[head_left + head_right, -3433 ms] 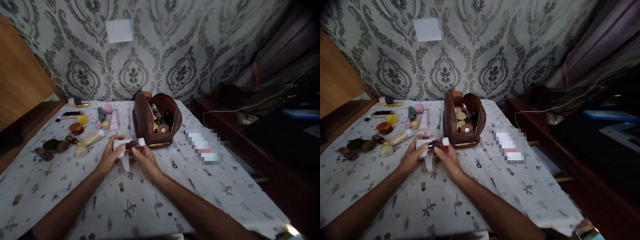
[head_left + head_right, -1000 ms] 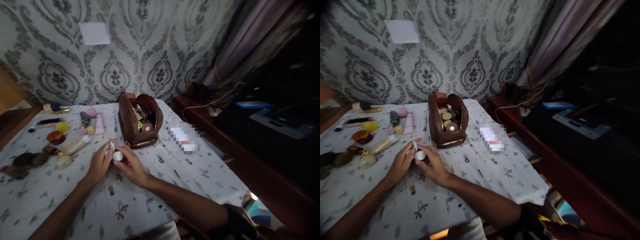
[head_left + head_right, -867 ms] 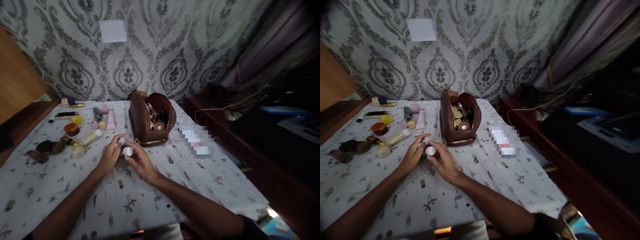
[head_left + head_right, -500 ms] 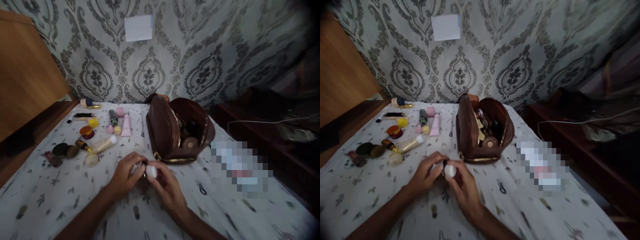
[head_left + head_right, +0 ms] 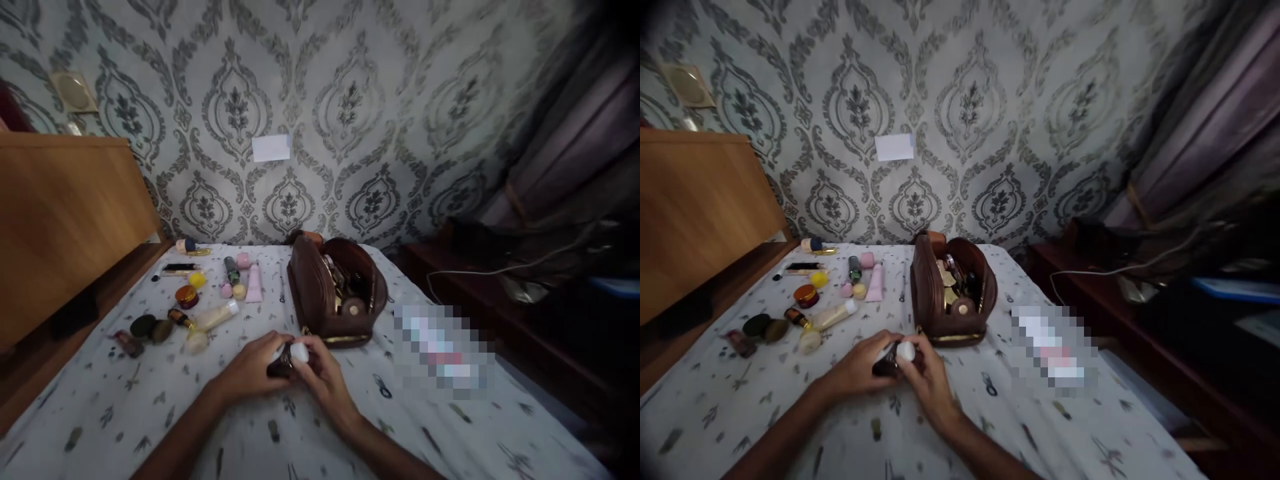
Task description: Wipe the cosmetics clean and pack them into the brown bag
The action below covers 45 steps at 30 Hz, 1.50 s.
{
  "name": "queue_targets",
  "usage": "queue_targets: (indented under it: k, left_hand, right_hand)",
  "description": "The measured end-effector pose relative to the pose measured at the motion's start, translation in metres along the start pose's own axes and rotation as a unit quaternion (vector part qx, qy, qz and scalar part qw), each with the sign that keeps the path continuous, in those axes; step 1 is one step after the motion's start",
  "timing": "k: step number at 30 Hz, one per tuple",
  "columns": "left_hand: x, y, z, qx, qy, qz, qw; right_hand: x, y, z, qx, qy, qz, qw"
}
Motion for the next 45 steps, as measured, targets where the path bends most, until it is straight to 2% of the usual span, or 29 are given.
queue_targets:
  k: [4, 9, 14, 19, 28, 38, 42, 45]
  left_hand:
    - [-0.005, -0.009, -0.006, -0.014, -0.006, -0.046, 0.999]
    - [-0.006, -0.007, -0.003, -0.038, -0.011, -0.046, 0.998]
    - [-0.007, -0.007, -0.001, -0.054, -0.008, -0.046, 0.997]
    - [-0.009, -0.011, 0.003, -0.047, -0.022, -0.083, 0.995]
    - [-0.01, -0.004, -0.005, 0.014, -0.011, -0.105, 0.994]
    - [-0.01, 0.002, -0.002, 0.062, -0.025, -0.066, 0.996]
    - [-0.012, 0.001, -0.007, 0.034, 0.0, -0.081, 0.996]
    - [-0.013, -0.005, -0.013, -0.017, 0.019, -0.118, 0.993]
  right_hand:
    - [0.003, 0.001, 0.005, -0.065, -0.04, -0.019, 0.997]
    - [0.002, 0.001, 0.009, -0.112, -0.063, -0.035, 0.991]
    - [0.0, -0.005, 0.013, -0.106, -0.085, -0.058, 0.989]
    - [0.0, -0.01, 0.025, -0.135, -0.137, -0.057, 0.98]
    - [0.0, -0.013, 0.025, -0.15, -0.099, -0.061, 0.982]
    - [-0.001, -0.015, 0.023, -0.119, -0.08, -0.069, 0.987]
    - [-0.002, -0.014, 0.027, -0.115, -0.078, -0.066, 0.988]
    - [-0.005, -0.016, 0.036, -0.13, -0.09, -0.067, 0.985]
Point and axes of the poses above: each hand's wrist, its own x-axis towards the middle knuckle, its own y-axis out of the palm, z = x × y, the point moved 7 cm from there along x, towards the middle knuckle, and after that the axes turned 11 degrees about z, right-handed, at the moved point
